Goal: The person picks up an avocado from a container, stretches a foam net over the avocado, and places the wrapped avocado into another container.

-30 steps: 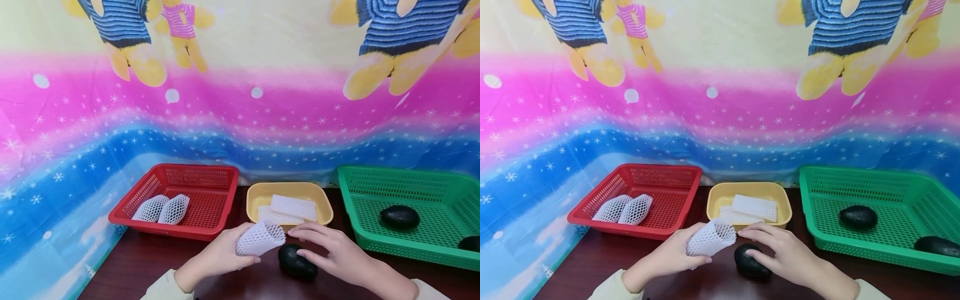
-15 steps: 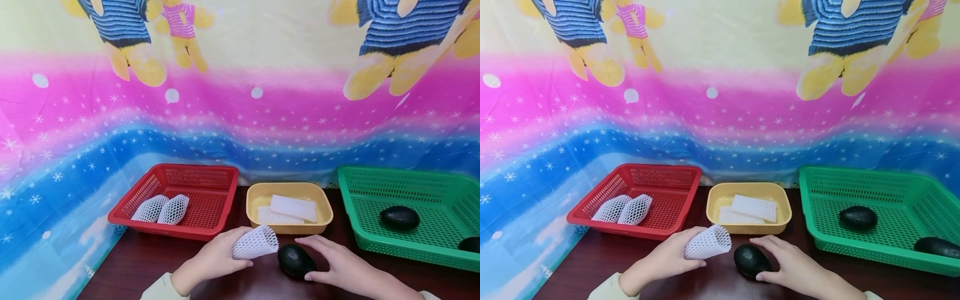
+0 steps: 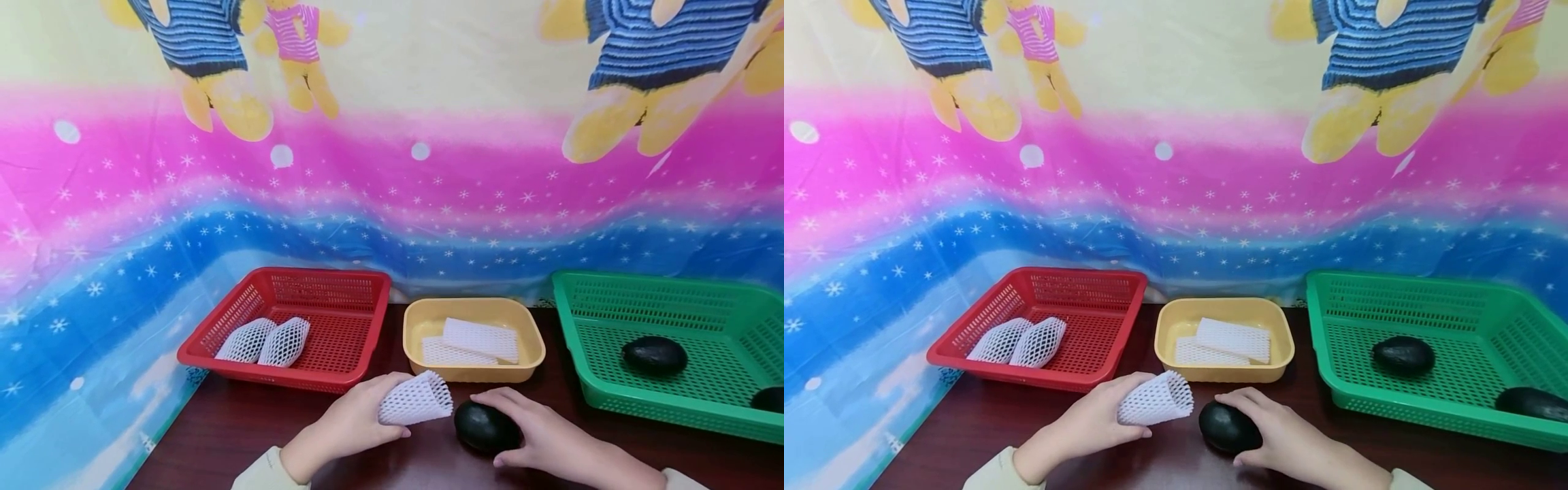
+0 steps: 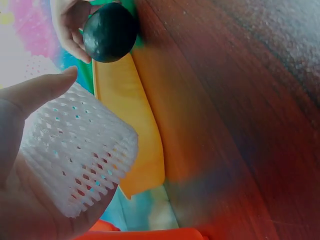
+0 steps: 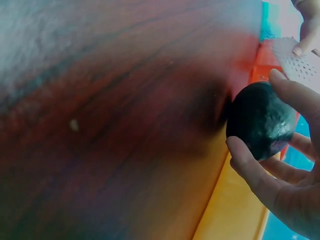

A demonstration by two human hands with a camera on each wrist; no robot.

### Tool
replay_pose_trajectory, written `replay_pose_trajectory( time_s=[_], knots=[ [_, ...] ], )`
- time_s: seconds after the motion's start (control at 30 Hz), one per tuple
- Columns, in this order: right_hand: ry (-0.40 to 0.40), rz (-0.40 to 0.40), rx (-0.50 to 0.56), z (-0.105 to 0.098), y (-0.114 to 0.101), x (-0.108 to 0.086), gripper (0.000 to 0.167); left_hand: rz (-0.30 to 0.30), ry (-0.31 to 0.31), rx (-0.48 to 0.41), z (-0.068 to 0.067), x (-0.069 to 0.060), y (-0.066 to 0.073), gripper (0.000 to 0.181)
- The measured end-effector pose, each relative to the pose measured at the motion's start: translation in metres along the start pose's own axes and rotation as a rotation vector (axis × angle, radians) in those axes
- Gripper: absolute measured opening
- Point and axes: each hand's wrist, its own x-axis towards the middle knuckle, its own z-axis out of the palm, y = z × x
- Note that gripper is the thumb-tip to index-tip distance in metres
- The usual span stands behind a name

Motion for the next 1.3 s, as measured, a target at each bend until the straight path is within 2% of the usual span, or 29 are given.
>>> replay_pose_trajectory(
  time_s=[0.2,0.37,0.7,0.83,1.0,1.17,1.3],
  knots=[
    [-0.015,0.013,-0.013,0.002,0.002,0.001,0.071,0.024,0.008,0.024,0.001,0.001,-0.001,0.064],
    [-0.044,0.03,0.004,0.001,0.001,0.002,0.068,-0.002,-0.002,0.025,0.001,0.001,-0.003,0.064],
    [-0.02,0.013,-0.006,-0.003,-0.005,-0.003,0.068,0.0,-0.01,0.074,0.001,0.001,-0.002,0.058],
    [0.012,-0.004,0.015,-0.011,-0.008,-0.006,0.068,0.002,-0.019,0.087,0.001,0.001,-0.001,0.056],
    [0.084,-0.072,0.066,-0.021,-0.012,-0.009,0.071,0.003,-0.026,0.104,0.002,0.001,0.0,0.056],
    [0.13,-0.096,0.047,-0.029,-0.017,-0.008,0.073,0.01,-0.048,0.109,0.004,0.001,0.003,0.057],
    [0.135,-0.096,0.029,-0.036,-0.022,-0.006,0.073,0.013,-0.073,0.105,0.004,0.003,0.006,0.058]
  ],
)
